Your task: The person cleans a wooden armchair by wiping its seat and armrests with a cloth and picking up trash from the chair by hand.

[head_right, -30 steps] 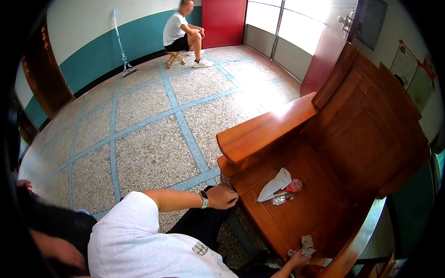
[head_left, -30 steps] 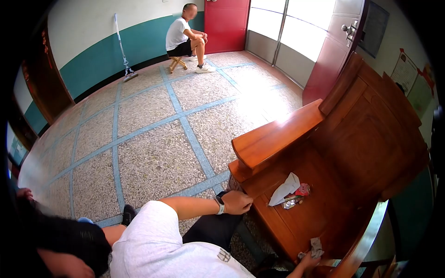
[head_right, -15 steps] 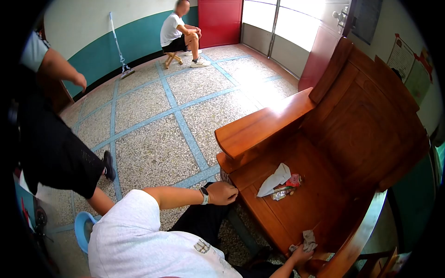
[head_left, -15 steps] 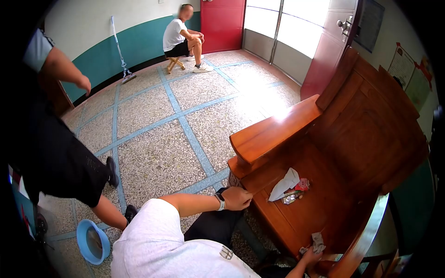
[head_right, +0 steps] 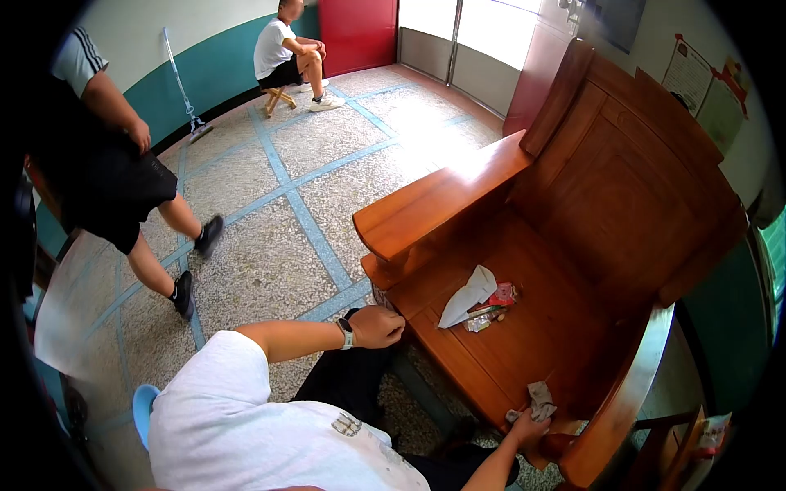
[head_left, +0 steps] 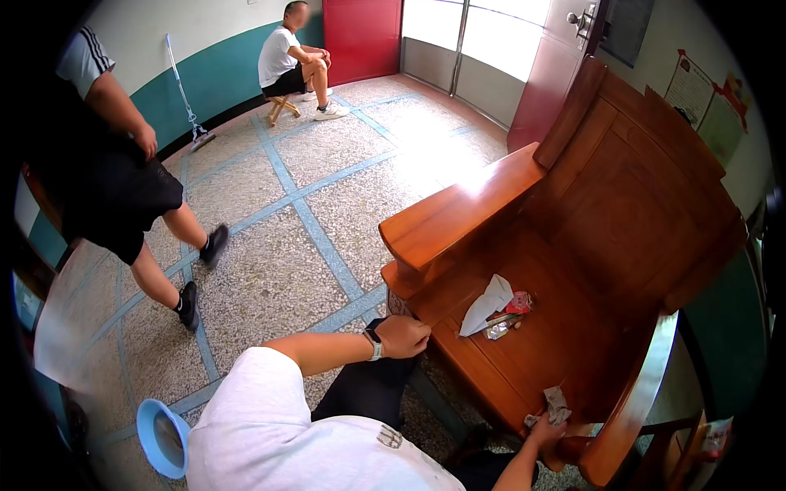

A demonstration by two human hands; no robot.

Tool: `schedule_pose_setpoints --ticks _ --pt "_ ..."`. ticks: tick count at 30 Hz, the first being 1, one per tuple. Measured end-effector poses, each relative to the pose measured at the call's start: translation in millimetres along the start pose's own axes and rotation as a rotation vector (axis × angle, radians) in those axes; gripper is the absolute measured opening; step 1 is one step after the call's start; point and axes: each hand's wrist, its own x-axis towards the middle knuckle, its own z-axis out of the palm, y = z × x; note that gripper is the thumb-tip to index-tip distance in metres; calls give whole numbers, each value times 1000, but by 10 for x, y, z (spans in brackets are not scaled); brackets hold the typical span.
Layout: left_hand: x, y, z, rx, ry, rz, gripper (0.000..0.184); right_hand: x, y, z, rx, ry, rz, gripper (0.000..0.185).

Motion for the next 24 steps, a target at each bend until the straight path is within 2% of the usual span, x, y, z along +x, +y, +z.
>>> schedule_pose_setpoints --ticks 4,6,19,24 --pt "6 22 -7 7 -11 1 12 53 85 124 -31 37 -12 64" --pt "21 20 -38 23 -15 -8 14 52 31 73 63 -14 27 63" --pt "12 39 -2 -30 1 1 13 -4 10 2 -22 52 -40 62" --pt "-1 3 19 5 16 15 10 -27 -49 -78 -19 -8 -49 63"
